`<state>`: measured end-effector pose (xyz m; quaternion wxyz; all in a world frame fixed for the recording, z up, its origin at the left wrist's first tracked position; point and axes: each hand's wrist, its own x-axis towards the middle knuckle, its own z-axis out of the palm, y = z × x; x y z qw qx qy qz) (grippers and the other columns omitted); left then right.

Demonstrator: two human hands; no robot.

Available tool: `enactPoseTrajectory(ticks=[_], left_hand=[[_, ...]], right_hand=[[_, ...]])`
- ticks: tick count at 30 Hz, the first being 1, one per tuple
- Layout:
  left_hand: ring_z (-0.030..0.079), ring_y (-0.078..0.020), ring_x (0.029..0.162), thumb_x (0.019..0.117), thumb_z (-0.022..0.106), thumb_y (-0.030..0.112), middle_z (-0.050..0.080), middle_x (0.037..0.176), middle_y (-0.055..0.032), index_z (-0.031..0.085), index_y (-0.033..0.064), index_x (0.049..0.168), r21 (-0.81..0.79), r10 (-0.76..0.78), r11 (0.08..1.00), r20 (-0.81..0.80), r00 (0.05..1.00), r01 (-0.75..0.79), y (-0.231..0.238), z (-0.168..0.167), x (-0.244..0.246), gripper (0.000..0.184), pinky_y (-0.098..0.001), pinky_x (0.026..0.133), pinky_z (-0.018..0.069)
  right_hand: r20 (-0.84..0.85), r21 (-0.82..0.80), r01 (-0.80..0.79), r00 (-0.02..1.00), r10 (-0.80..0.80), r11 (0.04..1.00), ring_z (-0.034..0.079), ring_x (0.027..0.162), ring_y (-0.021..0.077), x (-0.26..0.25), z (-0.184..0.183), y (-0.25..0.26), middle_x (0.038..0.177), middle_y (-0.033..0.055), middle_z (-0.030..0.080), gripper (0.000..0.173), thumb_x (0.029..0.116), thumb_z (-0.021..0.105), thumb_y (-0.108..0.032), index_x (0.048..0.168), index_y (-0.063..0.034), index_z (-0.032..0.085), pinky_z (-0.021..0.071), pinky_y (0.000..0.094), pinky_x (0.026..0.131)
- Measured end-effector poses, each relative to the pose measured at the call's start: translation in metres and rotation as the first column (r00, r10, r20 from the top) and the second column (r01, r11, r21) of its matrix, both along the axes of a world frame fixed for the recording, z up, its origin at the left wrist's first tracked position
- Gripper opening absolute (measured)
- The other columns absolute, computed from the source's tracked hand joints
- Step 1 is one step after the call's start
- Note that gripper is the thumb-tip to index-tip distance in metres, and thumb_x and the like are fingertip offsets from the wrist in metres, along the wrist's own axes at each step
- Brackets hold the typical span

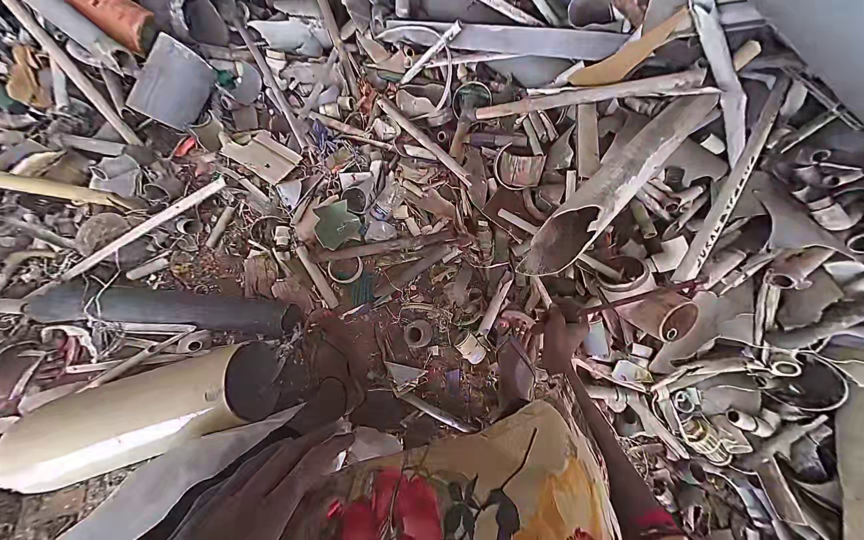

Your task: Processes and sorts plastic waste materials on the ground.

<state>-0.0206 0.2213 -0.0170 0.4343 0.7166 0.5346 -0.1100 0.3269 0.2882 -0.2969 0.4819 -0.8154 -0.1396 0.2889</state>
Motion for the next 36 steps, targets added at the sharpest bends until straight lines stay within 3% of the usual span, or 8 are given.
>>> enactPoseTrajectory(ticks=[3,8,14,21,25,28,33,36], left_hand=[[0.054,-0.0467,0.131,0.1074,0.047,0.026,0.054,0.147,-0.022,0.055,0.0052,0.144,-0.006,-0.004,1.0,-0.06,0.998,0.004,0.005,-0.003,-0.006,0.042,-0.0646,0.102,0.0446],[0.055,-0.0451,0.131,0.1061,0.05,0.023,0.056,0.145,-0.0213,0.056,0.0046,0.143,0.009,0.003,1.0,0.02,1.0,-0.003,0.008,0.001,-0.003,0.042,-0.0634,0.104,0.0438],[0.063,-0.0411,0.121,0.1025,0.054,0.022,0.062,0.139,-0.0158,0.059,0.0115,0.142,0.104,0.04,0.994,0.041,0.998,-0.045,-0.014,-0.006,-0.007,0.041,-0.0639,0.097,0.0493],[0.052,-0.0365,0.136,0.1064,0.054,0.027,0.054,0.148,-0.0156,0.052,0.0178,0.149,-0.044,0.097,0.994,-0.123,0.988,-0.103,-0.012,-0.005,-0.006,0.044,-0.0566,0.114,0.038],[0.048,-0.036,0.14,0.1073,0.052,0.03,0.052,0.151,-0.0167,0.05,0.0153,0.15,-0.021,0.102,0.994,-0.131,0.986,-0.106,-0.013,-0.002,0.003,0.046,-0.0557,0.116,0.0347],[0.046,-0.0354,0.142,0.1079,0.051,0.03,0.05,0.152,-0.0168,0.047,0.0152,0.153,-0.051,0.073,0.995,-0.13,0.989,-0.081,-0.014,0.002,0.015,0.047,-0.0551,0.118,0.0329],[0.052,-0.0361,0.136,0.1088,0.045,0.03,0.056,0.146,-0.0176,0.049,0.0159,0.151,-0.038,-0.001,0.999,-0.119,0.993,-0.003,-0.016,-0.002,0.025,0.044,-0.0581,0.113,0.0364],[0.056,-0.037,0.131,0.1078,0.049,0.032,0.061,0.139,-0.017,0.055,0.0167,0.145,0.079,0.162,0.985,-0.083,0.983,-0.156,-0.011,-0.001,0.016,0.041,-0.0597,0.109,0.04]], right_hand=[[0.139,-0.08,-0.026,0.99,0.037,0.996,0.063,0.112,0.0312,0.015,-0.019,0.03,0.127,0.029,0.061,0.066,0.0817,0.073,0.005,0.142,0.0102,0.047,0.0517,0.0423,0.098],[0.018,-0.249,-0.107,0.993,0.115,0.963,0.066,0.099,0.0313,-0.006,-0.012,0.025,0.111,0.0254,0.066,0.053,0.0865,0.075,-0.003,0.135,0.0075,0.055,0.0527,0.0473,0.089],[-0.028,-0.357,-0.339,0.935,0.353,0.871,0.063,0.115,0.0405,0.011,-0.014,-0.02,0.129,0.028,0.063,0.062,0.0876,0.07,0.002,0.147,-0.0036,0.053,0.0476,0.0569,0.099],[-0.162,-0.237,-0.475,0.88,0.448,0.848,0.063,0.073,0.0211,0.051,0.013,-0.06,0.091,0.0171,0.069,0.028,0.0881,0.074,0.0,0.114,0.0078,0.067,0.0548,0.0411,0.071],[-0.108,-0.041,-0.651,0.757,0.644,0.758,0.065,0.081,0.0169,0.033,0.067,-0.129,0.101,0.0231,0.07,0.026,0.094,0.065,0.004,0.117,0.0159,0.064,0.0538,0.0316,0.073],[-0.198,-0.409,-0.753,0.624,0.756,0.515,0.063,0.115,0.0385,0.003,0.15,-0.152,0.124,0.0317,0.065,0.032,0.1041,0.057,-0.009,0.126,0.0133,0.062,0.0458,0.0476,0.103],[0.173,-0.438,-0.655,0.611,0.773,0.616,0.063,0.117,0.0495,-0.014,0.078,-0.173,0.122,0.0314,0.067,0.031,0.1017,0.061,-0.015,0.123,0.0056,0.069,0.0456,0.065,0.101],[0.308,-0.368,-0.698,0.531,0.789,0.614,0.063,0.115,0.0499,-0.025,0.104,-0.133,0.119,0.0316,0.067,0.03,0.1012,0.059,-0.012,0.124,0.0055,0.069,0.0468,0.0647,0.099]])
